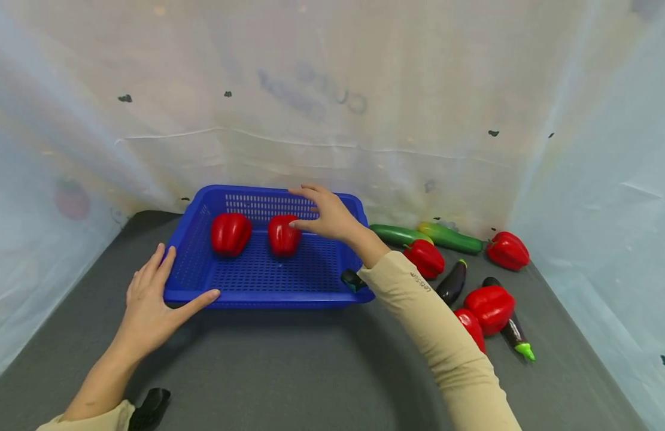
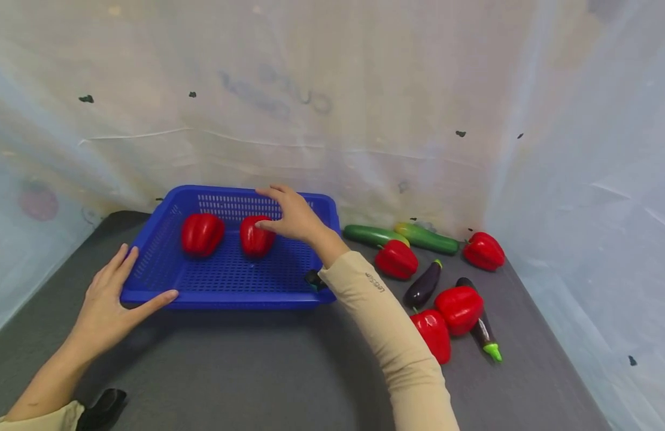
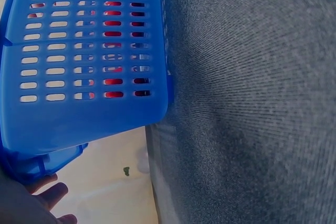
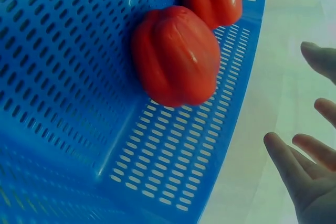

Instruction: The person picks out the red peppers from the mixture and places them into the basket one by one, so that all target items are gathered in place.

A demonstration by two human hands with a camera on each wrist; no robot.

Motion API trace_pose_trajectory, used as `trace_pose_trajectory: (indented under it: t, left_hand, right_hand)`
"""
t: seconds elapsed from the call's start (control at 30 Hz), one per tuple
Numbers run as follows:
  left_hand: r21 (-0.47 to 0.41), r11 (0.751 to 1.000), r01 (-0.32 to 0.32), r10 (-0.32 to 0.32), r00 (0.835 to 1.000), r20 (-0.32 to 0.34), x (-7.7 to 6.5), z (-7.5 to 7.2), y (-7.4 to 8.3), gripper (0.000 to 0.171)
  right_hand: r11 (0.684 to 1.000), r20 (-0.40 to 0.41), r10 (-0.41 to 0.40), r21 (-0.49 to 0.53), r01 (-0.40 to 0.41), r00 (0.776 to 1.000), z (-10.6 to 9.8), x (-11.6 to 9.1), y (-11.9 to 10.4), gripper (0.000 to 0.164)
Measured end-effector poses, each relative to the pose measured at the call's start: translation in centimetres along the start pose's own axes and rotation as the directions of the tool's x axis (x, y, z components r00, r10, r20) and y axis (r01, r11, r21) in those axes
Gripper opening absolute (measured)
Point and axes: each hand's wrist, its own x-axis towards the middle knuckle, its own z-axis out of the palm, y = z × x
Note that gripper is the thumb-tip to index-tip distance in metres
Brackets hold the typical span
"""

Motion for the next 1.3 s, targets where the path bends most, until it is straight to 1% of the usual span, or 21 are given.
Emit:
trace_pose_trajectory:
  t: [0.2, 0.43, 0.5, 0.63, 0.8, 0.93, 1.03, 1.3]
  left_hand:
    - [0.006, 1.000, -0.002, 0.002, 1.000, 0.000, 0.1, 0.0, -0.2, 0.108]
    - [0.012, 1.000, -0.021, 0.021, 1.000, -0.012, 0.4, -0.2, -0.6, 0.108]
    - [0.016, 1.000, -0.022, 0.023, 1.000, -0.012, 0.5, -0.3, -0.6, 0.108]
    - [0.020, 1.000, -0.020, 0.020, 1.000, -0.006, 0.6, -0.4, -0.7, 0.109]
    - [0.025, 1.000, -0.013, 0.013, 1.000, -0.008, 0.7, -0.6, -0.9, 0.109]
    - [0.021, 1.000, -0.020, 0.020, 1.000, -0.003, 0.7, -0.7, -1.1, 0.108]
    - [0.017, 1.000, -0.024, 0.024, 1.000, 0.001, 0.6, -0.8, -1.2, 0.108]
    - [0.023, 1.000, -0.015, 0.015, 1.000, 0.002, 0.4, -1.2, -1.5, 0.107]
  right_hand:
    - [1.000, -0.017, -0.012, -0.027, 0.012, 1.000, -0.6, -0.6, 0.0, 0.065]
    - [0.999, -0.047, -0.013, 0.034, 0.014, 0.999, -1.7, -1.6, 0.9, 0.064]
    - [0.999, -0.057, -0.006, 0.038, 0.008, 0.998, -2.0, -2.0, 1.2, 0.063]
    - [0.998, -0.063, 0.020, 0.053, -0.017, 0.998, -2.7, -2.7, 1.9, 0.064]
    - [0.998, -0.065, 0.049, 0.044, -0.046, 0.997, -3.3, -3.7, 2.8, 0.064]
    - [0.997, -0.069, 0.075, 0.040, -0.073, 0.995, -3.9, -4.7, 3.4, 0.065]
    - [0.997, -0.078, 0.079, 0.033, -0.076, 0.994, -4.2, -5.4, 3.9, 0.065]
    - [0.991, -0.097, 0.133, 0.017, -0.132, 0.986, -4.5, -7.3, 5.7, 0.063]
